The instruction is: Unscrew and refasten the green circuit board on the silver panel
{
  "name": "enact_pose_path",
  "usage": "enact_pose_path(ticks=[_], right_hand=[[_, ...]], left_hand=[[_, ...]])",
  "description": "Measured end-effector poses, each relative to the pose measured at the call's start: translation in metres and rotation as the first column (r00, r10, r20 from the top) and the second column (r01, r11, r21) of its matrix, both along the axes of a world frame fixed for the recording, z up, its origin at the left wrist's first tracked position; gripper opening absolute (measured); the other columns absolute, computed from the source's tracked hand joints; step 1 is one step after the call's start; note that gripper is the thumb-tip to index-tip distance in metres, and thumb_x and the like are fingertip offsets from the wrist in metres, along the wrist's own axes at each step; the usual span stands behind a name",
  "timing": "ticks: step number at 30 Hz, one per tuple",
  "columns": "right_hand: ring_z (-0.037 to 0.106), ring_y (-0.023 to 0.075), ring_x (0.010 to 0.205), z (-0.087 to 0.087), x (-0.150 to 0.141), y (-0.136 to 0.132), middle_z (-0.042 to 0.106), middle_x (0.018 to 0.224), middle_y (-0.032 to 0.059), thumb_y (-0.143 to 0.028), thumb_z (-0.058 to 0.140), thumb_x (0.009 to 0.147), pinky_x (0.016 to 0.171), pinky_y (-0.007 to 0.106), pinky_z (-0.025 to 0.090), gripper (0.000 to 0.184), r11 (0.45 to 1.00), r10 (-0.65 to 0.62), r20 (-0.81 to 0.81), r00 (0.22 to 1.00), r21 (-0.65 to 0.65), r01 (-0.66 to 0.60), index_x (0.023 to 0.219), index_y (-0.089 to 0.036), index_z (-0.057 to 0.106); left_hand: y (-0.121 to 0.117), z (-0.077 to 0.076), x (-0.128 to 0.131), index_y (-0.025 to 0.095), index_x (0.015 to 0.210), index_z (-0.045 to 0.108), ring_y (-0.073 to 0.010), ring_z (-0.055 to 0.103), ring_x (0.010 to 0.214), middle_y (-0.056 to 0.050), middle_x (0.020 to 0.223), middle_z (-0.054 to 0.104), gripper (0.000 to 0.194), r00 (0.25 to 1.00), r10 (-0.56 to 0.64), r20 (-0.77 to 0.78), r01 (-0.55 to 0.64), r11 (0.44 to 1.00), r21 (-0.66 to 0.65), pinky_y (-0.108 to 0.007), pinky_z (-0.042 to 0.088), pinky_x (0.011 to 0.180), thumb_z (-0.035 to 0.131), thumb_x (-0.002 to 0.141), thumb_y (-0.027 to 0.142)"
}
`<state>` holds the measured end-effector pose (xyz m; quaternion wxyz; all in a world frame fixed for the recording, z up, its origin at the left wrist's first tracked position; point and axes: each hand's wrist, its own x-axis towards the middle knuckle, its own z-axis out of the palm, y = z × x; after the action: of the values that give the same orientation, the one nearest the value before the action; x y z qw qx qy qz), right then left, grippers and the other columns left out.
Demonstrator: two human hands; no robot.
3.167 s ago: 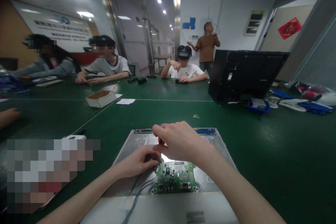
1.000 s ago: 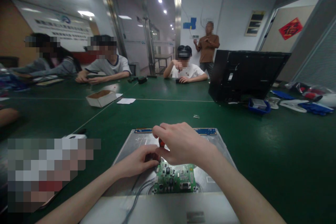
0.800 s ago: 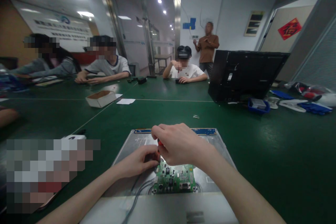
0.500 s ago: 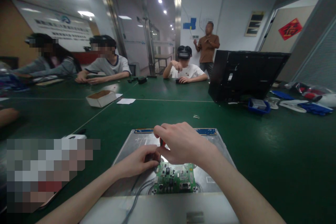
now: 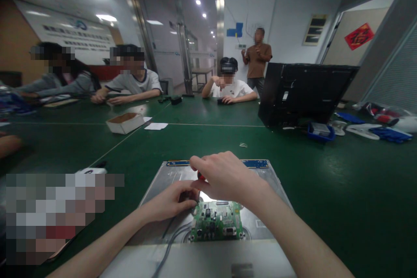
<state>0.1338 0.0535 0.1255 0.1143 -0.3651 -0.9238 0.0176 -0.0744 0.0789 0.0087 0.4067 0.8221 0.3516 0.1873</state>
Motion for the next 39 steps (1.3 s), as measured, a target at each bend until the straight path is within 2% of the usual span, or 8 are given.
enact_pose_path(ticks=[7, 14, 23, 32, 39], right_hand=[[0.056, 0.0139, 0.068, 0.0033, 0.0012, -0.005, 0.066, 0.097, 0.0038, -0.019, 0.051, 0.083, 0.053, 0.028, 0.026, 0.019, 0.999, 0.049, -0.013, 0.999, -0.008, -0.05, 0.102, -0.018, 0.052], [0.058, 0.0145, 0.066, 0.0001, -0.0002, -0.0005, 0.069, 0.085, 0.0007, -0.028, 0.055, 0.088, 0.052, 0.027, 0.024, 0.013, 1.0, -0.013, -0.005, 1.0, -0.006, 0.013, 0.097, -0.019, 0.053], [0.056, 0.0147, 0.07, 0.0019, 0.0026, -0.0041, 0.065, 0.095, 0.0036, -0.02, 0.054, 0.081, 0.053, 0.028, 0.024, 0.018, 0.999, 0.051, -0.025, 0.998, 0.001, -0.051, 0.099, -0.018, 0.052], [0.06, 0.0157, 0.069, 0.0024, -0.0007, -0.0013, 0.069, 0.087, 0.0018, -0.024, 0.055, 0.087, 0.053, 0.027, 0.026, 0.015, 1.0, -0.014, 0.003, 1.0, -0.019, 0.014, 0.1, -0.019, 0.052], [0.056, 0.0142, 0.068, 0.0027, 0.002, -0.0047, 0.065, 0.094, 0.0034, -0.021, 0.053, 0.083, 0.052, 0.028, 0.026, 0.016, 0.999, 0.051, -0.019, 0.999, 0.003, -0.051, 0.099, -0.018, 0.053]], left_hand=[[0.0006, 0.0024, 0.0004, 0.016, 0.077, 0.061, -0.0135, 0.05, 0.063, 0.002, 0.07, 0.057, 0.005, 0.999, 0.009, -0.035, -0.009, 1.0, 0.003, -0.023, 0.038, 0.06, 0.059, 0.074, 0.014], [0.0006, 0.0007, -0.0007, 0.016, 0.081, 0.06, -0.0148, 0.052, 0.068, 0.001, 0.074, 0.058, 0.008, 0.999, -0.019, -0.035, 0.02, 1.0, 0.012, -0.025, 0.04, 0.063, 0.056, 0.077, 0.012], [-0.001, 0.0008, 0.0007, 0.016, 0.078, 0.06, -0.0139, 0.049, 0.065, 0.002, 0.07, 0.056, 0.006, 1.0, 0.019, -0.022, -0.018, 1.0, 0.014, -0.024, 0.037, 0.06, 0.057, 0.075, 0.011], [-0.0007, 0.0014, 0.0004, 0.016, 0.08, 0.061, -0.0148, 0.052, 0.067, 0.001, 0.073, 0.058, 0.009, 1.0, 0.004, -0.023, -0.003, 1.0, 0.018, -0.024, 0.038, 0.061, 0.056, 0.075, 0.011], [0.0009, 0.001, 0.0002, 0.016, 0.077, 0.061, -0.0143, 0.05, 0.065, 0.002, 0.071, 0.058, 0.004, 1.0, 0.009, -0.024, -0.009, 1.0, -0.002, -0.024, 0.038, 0.061, 0.058, 0.075, 0.014]])
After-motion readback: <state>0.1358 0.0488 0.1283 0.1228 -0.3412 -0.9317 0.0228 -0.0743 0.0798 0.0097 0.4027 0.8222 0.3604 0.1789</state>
